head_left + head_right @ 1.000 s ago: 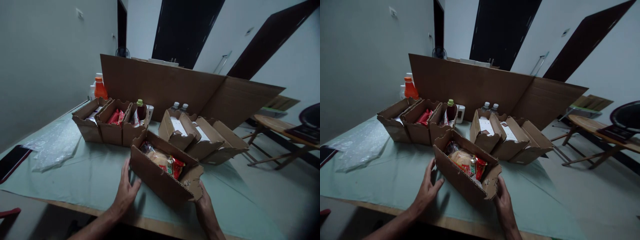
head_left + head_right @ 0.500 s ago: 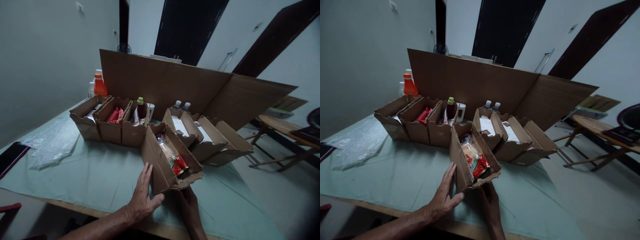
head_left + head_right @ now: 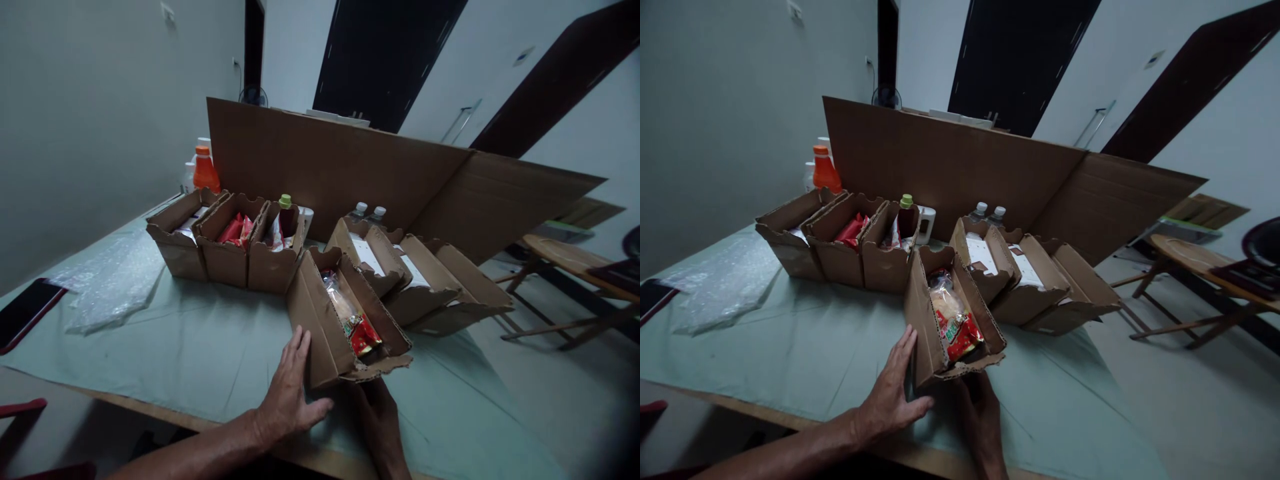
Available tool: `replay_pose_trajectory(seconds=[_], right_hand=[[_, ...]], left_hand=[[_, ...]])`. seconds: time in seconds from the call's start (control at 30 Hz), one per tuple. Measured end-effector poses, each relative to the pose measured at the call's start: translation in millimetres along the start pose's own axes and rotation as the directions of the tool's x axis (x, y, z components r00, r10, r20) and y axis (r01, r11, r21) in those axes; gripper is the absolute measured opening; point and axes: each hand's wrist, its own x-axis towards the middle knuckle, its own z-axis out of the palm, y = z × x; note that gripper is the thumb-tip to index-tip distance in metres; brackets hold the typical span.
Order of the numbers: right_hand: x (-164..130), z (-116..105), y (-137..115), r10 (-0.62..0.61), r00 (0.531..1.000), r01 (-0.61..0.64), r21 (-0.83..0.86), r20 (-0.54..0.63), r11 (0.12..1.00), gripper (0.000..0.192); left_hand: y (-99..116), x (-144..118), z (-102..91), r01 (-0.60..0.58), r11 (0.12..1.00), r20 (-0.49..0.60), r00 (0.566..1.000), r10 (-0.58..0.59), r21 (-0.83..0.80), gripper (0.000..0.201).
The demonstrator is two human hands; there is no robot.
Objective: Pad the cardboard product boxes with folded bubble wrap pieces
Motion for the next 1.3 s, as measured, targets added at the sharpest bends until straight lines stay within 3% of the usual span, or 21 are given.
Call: replay_pose_trajectory(seconds=[0.23, 0.47, 0.73, 1.0, 1.2, 1.3], right_hand=[[-2.4, 3.1, -8.6, 0.014, 0.999, -0.014, 0.003, 0.030, 1.000, 0.050], [27.4, 19.7, -21.5, -0.090, 0.996, 0.093, -0.137, 0.025, 0.986, 0.039], [73.6, 49.5, -8.1, -0.195, 0.980, 0.181, -0.241, -0.032, 0.953, 0.032], [68.9, 55.1, 6.8, -0.261, 0.965, 0.246, -0.275, -0.022, 0.929, 0.031], [70.4, 54.1, 7.7, -0.292, 0.957, 0.280, -0.302, 0.007, 0.911, 0.026], [71.6, 54.7, 8.7, -0.300, 0.954, 0.292, -0.312, 0.023, 0.904, 0.025]], left_hand=[[-5.7, 0.4, 0.6, -0.034, 0.999, -0.035, 0.999, 0.034, -0.014, 0.094], [-20.1, 32.7, -28.7, 0.021, 1.000, -0.042, 0.999, -0.020, 0.011, 0.078], [-22.5, 93.4, -61.8, 0.255, 0.903, -0.113, 0.967, -0.229, 0.345, 0.032], [-33.7, 131.6, -46.1, 0.361, 0.872, -0.222, 0.928, -0.300, 0.331, 0.028], [-42.9, 129.8, -33.2, 0.361, 0.905, -0.261, 0.917, -0.301, 0.224, 0.038], [-42.3, 124.1, -29.7, 0.297, 0.948, -0.274, 0.927, -0.256, 0.116, 0.038]])
